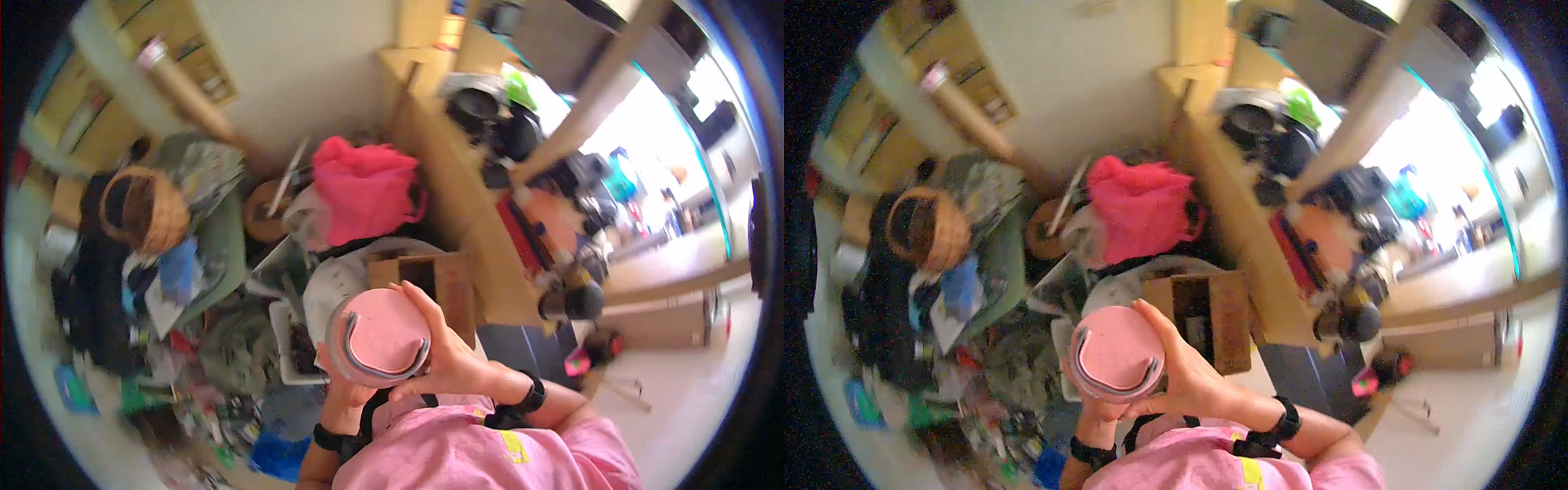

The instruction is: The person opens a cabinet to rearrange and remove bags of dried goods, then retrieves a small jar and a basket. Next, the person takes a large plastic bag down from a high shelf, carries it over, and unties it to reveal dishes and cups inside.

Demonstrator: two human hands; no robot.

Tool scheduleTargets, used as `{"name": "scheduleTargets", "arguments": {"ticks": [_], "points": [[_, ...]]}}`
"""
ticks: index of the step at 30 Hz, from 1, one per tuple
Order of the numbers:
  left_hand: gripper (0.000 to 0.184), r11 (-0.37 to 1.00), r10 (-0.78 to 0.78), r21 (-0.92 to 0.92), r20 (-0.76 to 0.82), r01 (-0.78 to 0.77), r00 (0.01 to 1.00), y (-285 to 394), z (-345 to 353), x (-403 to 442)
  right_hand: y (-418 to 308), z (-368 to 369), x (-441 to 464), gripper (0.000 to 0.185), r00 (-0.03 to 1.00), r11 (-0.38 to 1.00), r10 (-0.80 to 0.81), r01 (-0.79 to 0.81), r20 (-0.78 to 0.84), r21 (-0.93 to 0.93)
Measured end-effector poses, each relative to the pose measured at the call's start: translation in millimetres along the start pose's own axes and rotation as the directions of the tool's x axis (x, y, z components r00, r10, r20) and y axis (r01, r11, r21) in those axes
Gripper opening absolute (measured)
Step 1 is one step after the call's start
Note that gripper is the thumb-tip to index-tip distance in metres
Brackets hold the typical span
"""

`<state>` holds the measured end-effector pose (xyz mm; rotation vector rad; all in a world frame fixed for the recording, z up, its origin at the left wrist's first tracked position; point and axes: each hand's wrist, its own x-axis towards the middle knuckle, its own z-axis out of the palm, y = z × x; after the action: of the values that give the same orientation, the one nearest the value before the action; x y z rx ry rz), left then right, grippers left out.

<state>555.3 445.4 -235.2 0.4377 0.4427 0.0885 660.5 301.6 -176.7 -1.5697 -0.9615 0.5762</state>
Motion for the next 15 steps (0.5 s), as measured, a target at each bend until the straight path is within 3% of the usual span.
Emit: {"name": "scheduleTargets", "arguments": {"ticks": [2,4,5,7,8,10,11,13,15], "points": [[0.105,0.997,-0.067,0.048,0.053,0.064,0.996,-3,3,17,4,-13,-5,0.131,0.995,1.0,0.029,-0.029,-0.094,-0.009],[0.109,0.986,-0.148,0.109,0.253,0.123,0.956,-5,1,34,4,-26,-11,0.136,0.991,0.999,0.041,-0.042,-0.127,0.0],[0.109,0.978,-0.189,0.136,0.278,0.156,0.942,-7,5,43,7,-32,-16,0.134,0.983,1.0,0.008,-0.012,-0.181,-0.02],[0.111,0.944,-0.189,0.324,0.381,0.061,0.905,-10,15,55,1,-44,-30,0.132,0.966,0.998,-0.002,-0.016,-0.26,-0.067],[0.111,0.934,-0.236,0.344,0.399,0.094,0.886,-12,25,59,-2,-50,-40,0.131,0.959,0.994,-0.015,-0.016,-0.284,-0.105],[0.116,0.704,-0.324,0.689,0.093,0.175,0.941,-15,46,61,-4,-56,-69,0.124,0.925,0.991,-0.006,-0.045,-0.38,-0.125],[0.116,0.682,-0.372,0.707,0.112,0.189,0.922,-19,44,65,-4,-58,-86,0.124,0.925,0.991,0.017,-0.068,-0.38,-0.119],[0.124,0.603,-0.53,0.795,0.461,-0.067,0.712,-29,35,70,-13,-61,-122,0.122,0.916,0.99,0.064,-0.11,-0.395,-0.094],[0.13,0.595,-0.596,0.795,0.534,-0.116,0.599,-53,46,64,-19,-60,-154,0.12,0.902,0.984,0.071,-0.133,-0.427,-0.117]]}}
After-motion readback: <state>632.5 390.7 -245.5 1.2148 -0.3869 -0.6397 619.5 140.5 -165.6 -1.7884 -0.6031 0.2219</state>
